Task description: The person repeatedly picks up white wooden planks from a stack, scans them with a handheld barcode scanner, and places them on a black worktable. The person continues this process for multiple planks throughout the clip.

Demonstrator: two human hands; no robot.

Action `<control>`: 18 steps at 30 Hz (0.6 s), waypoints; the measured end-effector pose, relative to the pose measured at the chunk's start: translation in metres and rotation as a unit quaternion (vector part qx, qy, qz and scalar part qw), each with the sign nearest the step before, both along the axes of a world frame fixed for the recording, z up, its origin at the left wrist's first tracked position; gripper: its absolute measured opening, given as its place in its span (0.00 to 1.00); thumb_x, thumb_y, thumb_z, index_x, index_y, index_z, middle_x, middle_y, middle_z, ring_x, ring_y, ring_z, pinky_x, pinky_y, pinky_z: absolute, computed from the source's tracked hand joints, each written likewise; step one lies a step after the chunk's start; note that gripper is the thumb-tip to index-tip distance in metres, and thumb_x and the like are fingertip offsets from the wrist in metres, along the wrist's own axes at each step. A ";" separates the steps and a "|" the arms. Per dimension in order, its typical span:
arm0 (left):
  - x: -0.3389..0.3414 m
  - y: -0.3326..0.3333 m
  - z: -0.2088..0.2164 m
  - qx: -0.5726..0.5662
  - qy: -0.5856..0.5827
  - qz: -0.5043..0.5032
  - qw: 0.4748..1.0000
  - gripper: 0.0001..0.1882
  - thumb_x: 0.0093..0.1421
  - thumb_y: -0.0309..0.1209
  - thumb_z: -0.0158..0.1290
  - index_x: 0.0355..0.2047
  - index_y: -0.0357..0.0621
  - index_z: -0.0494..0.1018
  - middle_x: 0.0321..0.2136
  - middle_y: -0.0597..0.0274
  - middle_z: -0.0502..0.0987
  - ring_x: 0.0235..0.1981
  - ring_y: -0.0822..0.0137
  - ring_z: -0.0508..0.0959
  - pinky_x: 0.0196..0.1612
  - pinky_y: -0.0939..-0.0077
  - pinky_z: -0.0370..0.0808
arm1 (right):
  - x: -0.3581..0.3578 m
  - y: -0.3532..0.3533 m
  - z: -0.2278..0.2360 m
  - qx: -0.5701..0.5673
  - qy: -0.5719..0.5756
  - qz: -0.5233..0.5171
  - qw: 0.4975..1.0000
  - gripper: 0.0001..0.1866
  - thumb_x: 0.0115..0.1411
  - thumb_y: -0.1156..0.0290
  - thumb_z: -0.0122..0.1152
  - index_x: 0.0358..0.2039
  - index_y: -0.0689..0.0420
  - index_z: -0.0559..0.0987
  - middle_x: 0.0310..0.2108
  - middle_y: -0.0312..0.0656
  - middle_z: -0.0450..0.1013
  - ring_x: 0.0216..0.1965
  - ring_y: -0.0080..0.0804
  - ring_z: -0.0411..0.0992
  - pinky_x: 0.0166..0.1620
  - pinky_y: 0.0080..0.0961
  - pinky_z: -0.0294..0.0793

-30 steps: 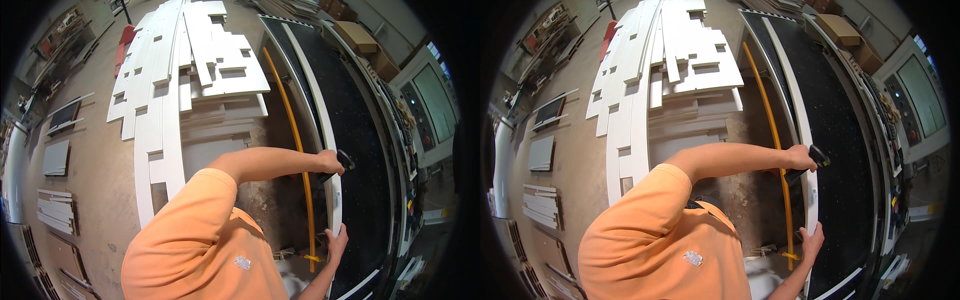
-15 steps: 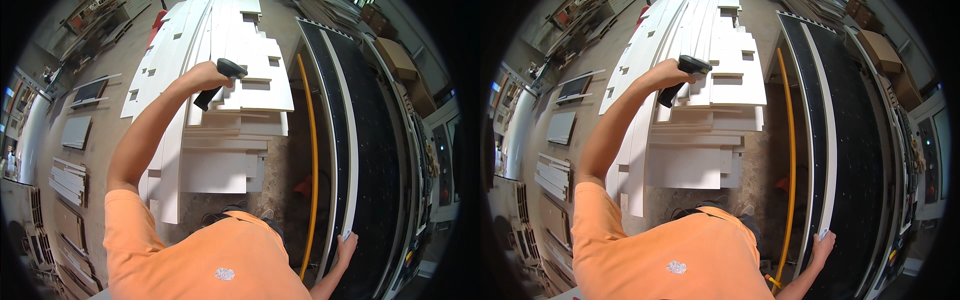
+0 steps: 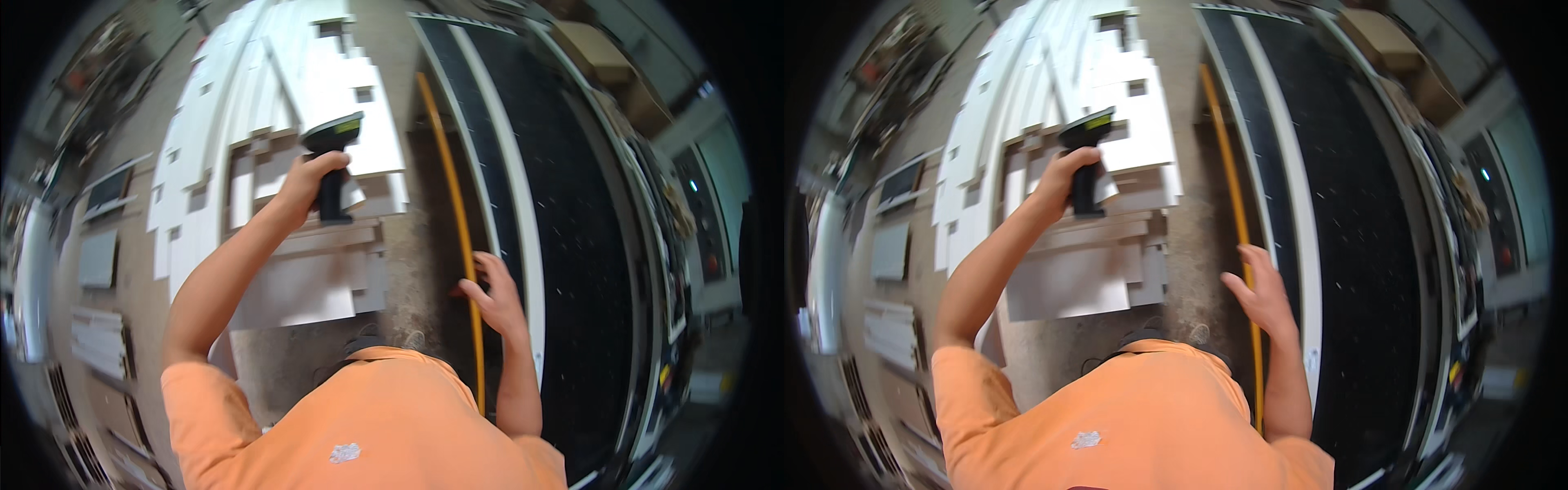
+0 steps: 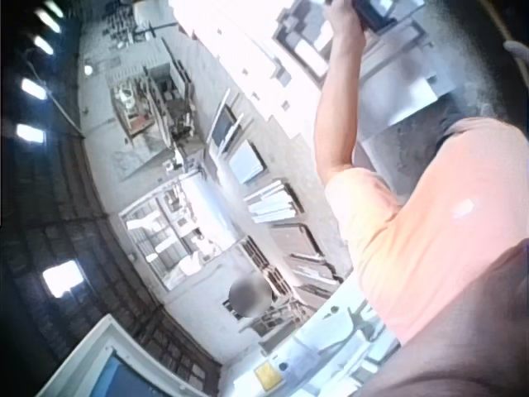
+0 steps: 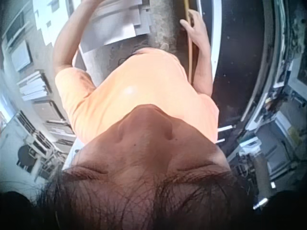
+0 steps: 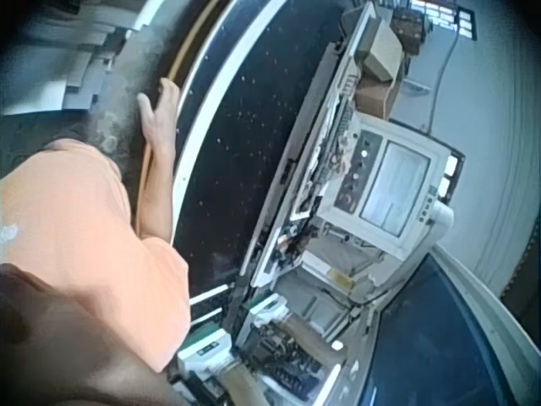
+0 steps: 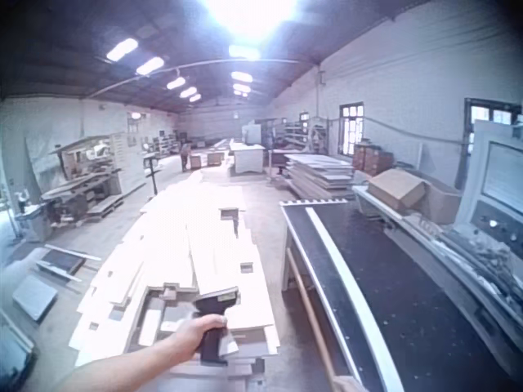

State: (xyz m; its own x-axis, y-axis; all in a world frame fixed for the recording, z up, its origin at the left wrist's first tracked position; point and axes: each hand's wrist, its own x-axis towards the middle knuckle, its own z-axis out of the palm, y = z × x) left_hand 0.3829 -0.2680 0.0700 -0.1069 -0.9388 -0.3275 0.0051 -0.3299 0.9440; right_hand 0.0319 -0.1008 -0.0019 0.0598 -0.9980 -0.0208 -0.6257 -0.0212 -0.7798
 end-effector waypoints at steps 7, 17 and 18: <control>-0.075 0.031 0.011 -0.138 0.152 0.019 0.979 0.14 0.59 0.35 0.56 0.40 0.39 0.78 0.40 0.60 0.78 0.44 0.66 0.76 0.49 0.72 0.73 | -0.071 0.016 0.003 -0.113 0.111 -0.050 0.986 0.31 0.60 0.61 0.67 0.59 0.66 0.71 0.59 0.54 0.66 0.61 0.53 0.66 0.64 0.39 0.66; -0.168 0.089 -0.029 -0.201 0.000 -0.045 0.978 0.20 0.58 0.43 0.55 0.40 0.41 0.66 0.32 0.65 0.68 0.34 0.73 0.65 0.35 0.78 0.58 | -0.338 0.224 -0.075 -0.026 0.280 -0.454 0.845 0.24 0.59 0.66 0.67 0.51 0.66 0.76 0.56 0.49 0.70 0.58 0.49 0.67 0.62 0.37 0.68; -0.183 0.097 -0.034 -0.219 -0.005 -0.056 0.974 0.21 0.58 0.45 0.55 0.40 0.41 0.67 0.33 0.65 0.68 0.33 0.73 0.65 0.35 0.78 0.58 | -0.364 0.246 -0.084 -0.002 0.284 -0.483 0.828 0.23 0.58 0.66 0.67 0.51 0.66 0.76 0.56 0.49 0.70 0.58 0.48 0.67 0.63 0.37 0.68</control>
